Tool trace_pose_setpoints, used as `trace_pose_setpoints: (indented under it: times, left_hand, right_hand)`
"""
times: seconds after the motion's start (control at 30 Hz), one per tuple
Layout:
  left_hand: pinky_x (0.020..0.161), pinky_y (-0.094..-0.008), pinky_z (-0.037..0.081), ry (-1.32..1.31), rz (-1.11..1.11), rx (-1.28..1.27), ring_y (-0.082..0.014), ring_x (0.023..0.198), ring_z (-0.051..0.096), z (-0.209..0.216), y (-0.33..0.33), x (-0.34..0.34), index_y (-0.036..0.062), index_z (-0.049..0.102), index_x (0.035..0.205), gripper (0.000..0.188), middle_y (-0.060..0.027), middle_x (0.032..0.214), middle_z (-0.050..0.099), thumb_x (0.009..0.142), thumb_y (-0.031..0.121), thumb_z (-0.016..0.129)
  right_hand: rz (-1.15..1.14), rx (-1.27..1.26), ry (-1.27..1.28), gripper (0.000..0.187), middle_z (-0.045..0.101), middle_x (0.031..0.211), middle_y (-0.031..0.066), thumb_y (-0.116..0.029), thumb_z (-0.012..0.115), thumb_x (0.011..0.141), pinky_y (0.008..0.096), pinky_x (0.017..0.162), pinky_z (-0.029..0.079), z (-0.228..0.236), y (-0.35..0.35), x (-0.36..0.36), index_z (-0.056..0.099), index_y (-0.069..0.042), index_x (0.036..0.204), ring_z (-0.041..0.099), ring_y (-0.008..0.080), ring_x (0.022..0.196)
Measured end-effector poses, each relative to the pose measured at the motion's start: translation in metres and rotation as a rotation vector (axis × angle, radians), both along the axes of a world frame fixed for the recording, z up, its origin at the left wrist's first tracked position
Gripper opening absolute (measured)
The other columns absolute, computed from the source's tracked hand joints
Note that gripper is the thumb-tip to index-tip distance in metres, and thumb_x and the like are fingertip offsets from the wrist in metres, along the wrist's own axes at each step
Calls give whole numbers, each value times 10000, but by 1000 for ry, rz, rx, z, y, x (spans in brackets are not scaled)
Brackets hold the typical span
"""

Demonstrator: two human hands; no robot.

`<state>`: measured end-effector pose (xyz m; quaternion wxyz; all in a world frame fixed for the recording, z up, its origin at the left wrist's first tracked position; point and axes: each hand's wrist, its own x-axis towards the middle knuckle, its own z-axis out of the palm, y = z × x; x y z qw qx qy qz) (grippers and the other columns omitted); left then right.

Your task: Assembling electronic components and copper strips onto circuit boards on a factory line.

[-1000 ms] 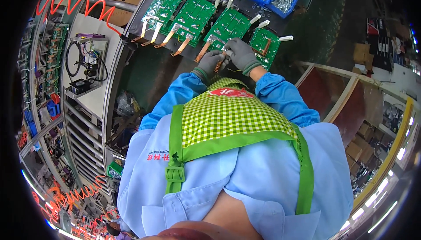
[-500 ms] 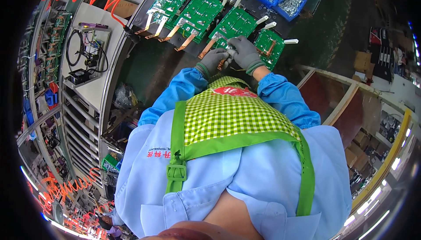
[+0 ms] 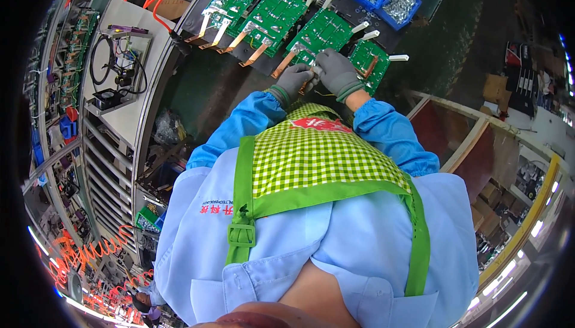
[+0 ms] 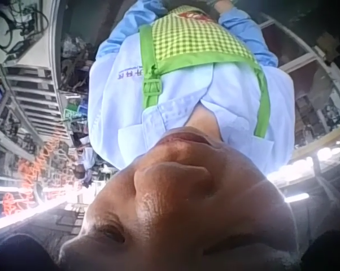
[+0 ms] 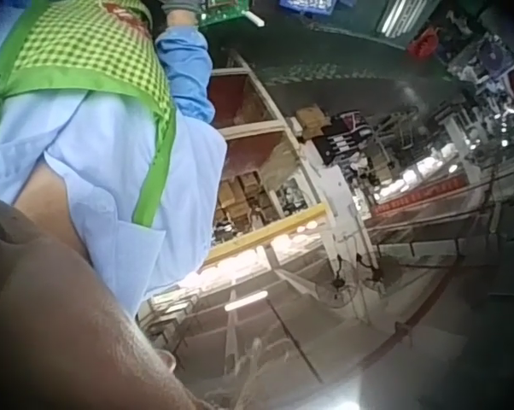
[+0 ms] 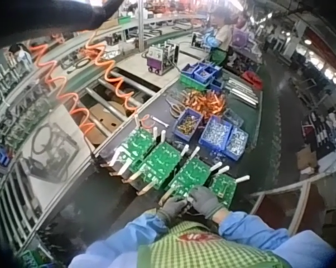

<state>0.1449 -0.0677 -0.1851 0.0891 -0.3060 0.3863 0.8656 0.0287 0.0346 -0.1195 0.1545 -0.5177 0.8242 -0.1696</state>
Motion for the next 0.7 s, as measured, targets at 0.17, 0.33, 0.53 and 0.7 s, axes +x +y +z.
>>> trace_pose_setpoints:
  times: [0.17,0.33,0.53,0.7]
  left_hand:
    - [524,-209,453,-19,-2,-67,-126,647,571,9,2,-1,-10,563,937,144,-87,802,599,848,95,524]
    - [517,-209,448,-50,5,-28,-123,624,560,5,2,-2,-15,562,943,150,-88,789,597,850,94,518]
    - [541,-197,461,11,29,30,-117,618,561,5,0,1,-12,563,953,152,-86,805,598,855,88,506]
    - [521,-203,463,-41,-12,19,-119,641,575,3,-4,0,-8,560,929,142,-79,788,606,853,99,506]
  right_hand:
    - [-17,-19,97,176,527,876,115,-233,599,768,423,648,448,2,-3,5,543,-79,831,552,321,787]
    - [-19,-19,28,169,530,907,117,-202,591,762,412,695,464,-1,0,2,560,-90,885,555,311,839]
    - [-3,-64,-68,122,537,935,102,-156,570,775,399,723,467,-9,5,0,577,-102,884,552,301,873]
    - [6,-95,-113,163,536,952,114,-169,586,769,385,726,473,-8,3,-4,588,-98,916,565,299,844]
